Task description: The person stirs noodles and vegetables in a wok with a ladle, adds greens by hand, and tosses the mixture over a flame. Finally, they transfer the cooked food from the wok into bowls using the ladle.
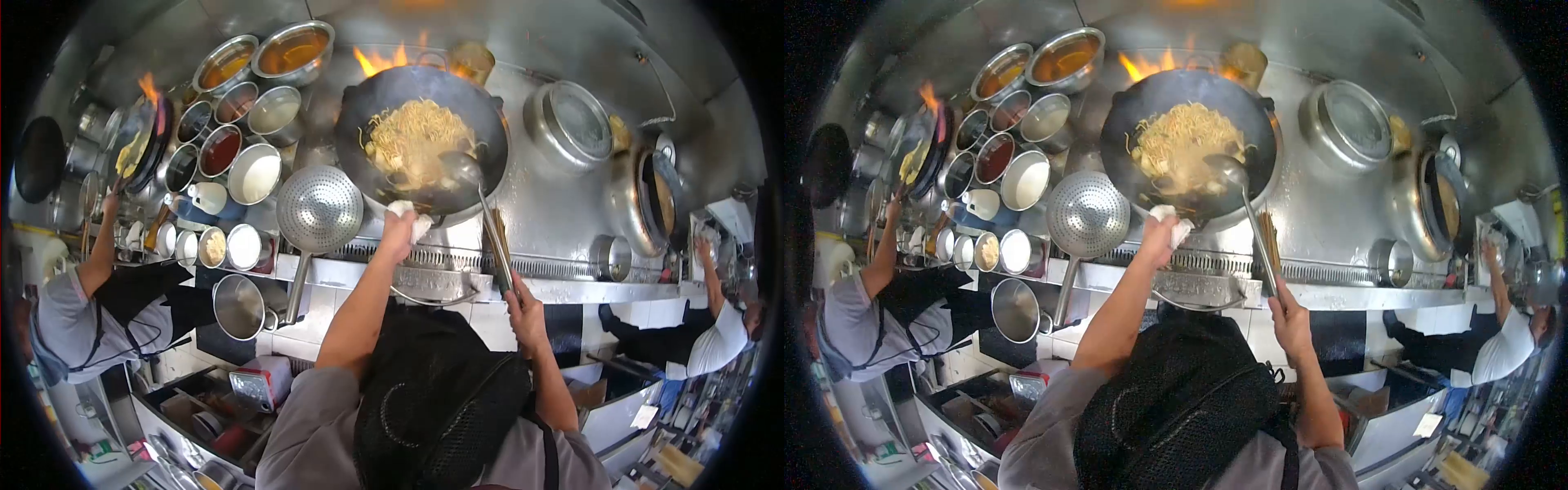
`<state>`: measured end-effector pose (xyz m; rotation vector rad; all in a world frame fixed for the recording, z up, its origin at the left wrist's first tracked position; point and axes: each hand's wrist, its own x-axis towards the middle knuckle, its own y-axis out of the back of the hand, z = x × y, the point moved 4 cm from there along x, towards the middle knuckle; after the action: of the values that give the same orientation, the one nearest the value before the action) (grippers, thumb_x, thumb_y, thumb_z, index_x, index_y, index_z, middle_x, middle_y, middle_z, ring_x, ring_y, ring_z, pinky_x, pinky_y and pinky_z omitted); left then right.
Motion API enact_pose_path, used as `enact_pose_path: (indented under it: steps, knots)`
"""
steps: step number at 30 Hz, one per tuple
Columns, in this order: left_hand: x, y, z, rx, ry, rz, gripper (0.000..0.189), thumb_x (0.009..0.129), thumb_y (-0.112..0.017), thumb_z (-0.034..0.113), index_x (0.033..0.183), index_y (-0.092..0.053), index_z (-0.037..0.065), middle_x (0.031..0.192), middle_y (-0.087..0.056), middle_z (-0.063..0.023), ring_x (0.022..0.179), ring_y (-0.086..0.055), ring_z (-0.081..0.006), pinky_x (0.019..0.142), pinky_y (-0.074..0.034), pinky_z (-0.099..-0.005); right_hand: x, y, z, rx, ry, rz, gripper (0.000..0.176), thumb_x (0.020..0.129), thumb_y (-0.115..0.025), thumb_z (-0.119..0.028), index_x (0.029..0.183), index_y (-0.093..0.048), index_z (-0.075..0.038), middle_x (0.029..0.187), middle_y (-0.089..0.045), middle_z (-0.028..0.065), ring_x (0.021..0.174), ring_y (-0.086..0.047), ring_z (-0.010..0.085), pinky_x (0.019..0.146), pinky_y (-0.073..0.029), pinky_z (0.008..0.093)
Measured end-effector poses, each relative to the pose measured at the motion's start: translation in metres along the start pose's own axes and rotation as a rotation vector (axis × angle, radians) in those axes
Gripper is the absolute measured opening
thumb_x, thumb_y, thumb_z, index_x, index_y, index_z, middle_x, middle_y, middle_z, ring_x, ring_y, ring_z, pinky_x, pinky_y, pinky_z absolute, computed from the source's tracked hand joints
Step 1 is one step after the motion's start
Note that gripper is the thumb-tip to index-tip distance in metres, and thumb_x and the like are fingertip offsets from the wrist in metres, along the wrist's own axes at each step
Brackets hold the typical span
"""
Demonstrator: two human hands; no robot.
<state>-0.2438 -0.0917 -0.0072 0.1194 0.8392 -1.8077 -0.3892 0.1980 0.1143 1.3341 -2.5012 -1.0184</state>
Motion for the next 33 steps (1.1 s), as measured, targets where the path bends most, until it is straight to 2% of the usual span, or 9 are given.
enact_pose_path:
  steps: [2,6,11,16,18,22,24,28,33]
  knots:
    - [0.011,0.008,-0.008,0.015,0.041,-0.033,0.025,0.085,-0.053,0.001,0.109,-0.049,0.002,0.091,-0.061,-0.0116,0.069,-0.065,-0.0239,0.047,-0.051,-0.0358,0.022,-0.005,-0.017,0.037,-0.117,-0.025,0.046,0.096,-0.057,-0.014,0.141,-0.049,-0.008,0.07,-0.062,0.0164,0.059,-0.057,0.0181,0.06,-0.049,0.0317]
    - [0.015,0.011,0.0,0.04,0.104,-0.047,0.032,0.084,-0.056,0.003,0.114,-0.047,0.003,0.094,-0.06,-0.0121,0.071,-0.065,-0.025,0.047,-0.051,-0.0373,0.12,-0.031,-0.009,-0.208,0.403,0.401,0.048,0.095,-0.056,-0.02,0.141,-0.048,-0.007,0.09,-0.068,0.0261,0.074,-0.066,0.0403,0.067,-0.053,0.0418]
    - [0.021,0.012,0.003,0.085,0.09,-0.132,0.036,0.082,-0.056,0.004,0.116,-0.047,0.003,0.095,-0.06,-0.0127,0.072,-0.065,-0.0258,0.047,-0.051,-0.0372,0.193,-0.067,-0.086,0.324,-0.075,-0.065,0.047,0.098,-0.053,-0.023,0.144,-0.046,-0.011,0.06,-0.055,0.0052,0.047,-0.053,0.0114,0.04,-0.043,0.0308]
    - [0.018,0.01,0.005,0.12,0.081,-0.135,0.035,0.084,-0.056,0.005,0.117,-0.046,0.004,0.096,-0.06,-0.012,0.073,-0.065,-0.0251,0.047,-0.051,-0.0366,0.172,-0.067,-0.058,0.195,-0.006,-0.344,0.053,0.097,-0.053,-0.02,0.148,-0.041,-0.026,0.061,-0.055,0.0056,0.051,-0.057,0.0158,0.045,-0.047,0.0323]
    - [0.013,0.007,0.007,0.081,0.056,-0.136,0.033,0.086,-0.054,0.005,0.117,-0.046,0.006,0.097,-0.06,-0.0109,0.073,-0.065,-0.0245,0.047,-0.051,-0.0365,0.168,-0.048,-0.024,-0.332,0.781,-0.007,0.055,0.096,-0.056,-0.021,0.146,-0.04,-0.038,0.073,-0.062,0.0104,0.062,-0.065,0.0245,0.052,-0.051,0.0377]
    - [0.022,0.014,-0.004,0.099,0.035,-0.173,0.033,0.088,-0.053,0.006,0.12,-0.046,0.007,0.101,-0.06,-0.0104,0.076,-0.065,-0.0233,0.047,-0.052,-0.0362,0.138,0.028,-0.027,-0.948,0.411,-0.06,0.056,0.093,-0.055,-0.019,0.142,-0.043,-0.043,0.09,-0.064,0.0122,0.068,-0.066,0.0309,0.059,-0.055,0.0413]
    - [0.029,0.018,-0.013,0.107,0.034,-0.233,0.035,0.089,-0.056,0.009,0.122,-0.043,0.007,0.105,-0.059,-0.0105,0.083,-0.065,-0.024,0.055,-0.056,-0.0406,0.129,0.058,-0.028,-1.078,0.501,0.063,0.058,0.088,-0.057,-0.014,0.14,-0.048,-0.039,0.09,-0.064,0.01,0.066,-0.066,0.0292,0.059,-0.056,0.0402]
    - [-0.025,-0.006,0.027,-0.105,0.263,-0.108,0.038,0.091,-0.059,0.016,0.123,-0.041,0.007,0.119,-0.054,-0.013,0.112,-0.055,-0.0286,0.089,-0.054,-0.0562,0.085,0.123,-0.107,-1.054,0.562,0.155,0.049,0.085,-0.058,-0.008,0.127,-0.063,-0.031,0.083,-0.064,0.0073,0.062,-0.065,0.0259,0.056,-0.052,0.0401]
    - [-0.011,-0.002,0.017,-0.226,0.303,-0.272,0.031,0.088,-0.055,0.009,0.117,-0.045,0.007,0.111,-0.056,-0.0133,0.1,-0.06,-0.0293,0.086,-0.056,-0.0529,0.043,0.161,-0.189,-1.19,0.349,0.102,0.047,0.084,-0.063,-0.008,0.128,-0.063,-0.024,0.083,-0.065,0.0098,0.069,-0.066,0.0288,0.063,-0.053,0.0417]
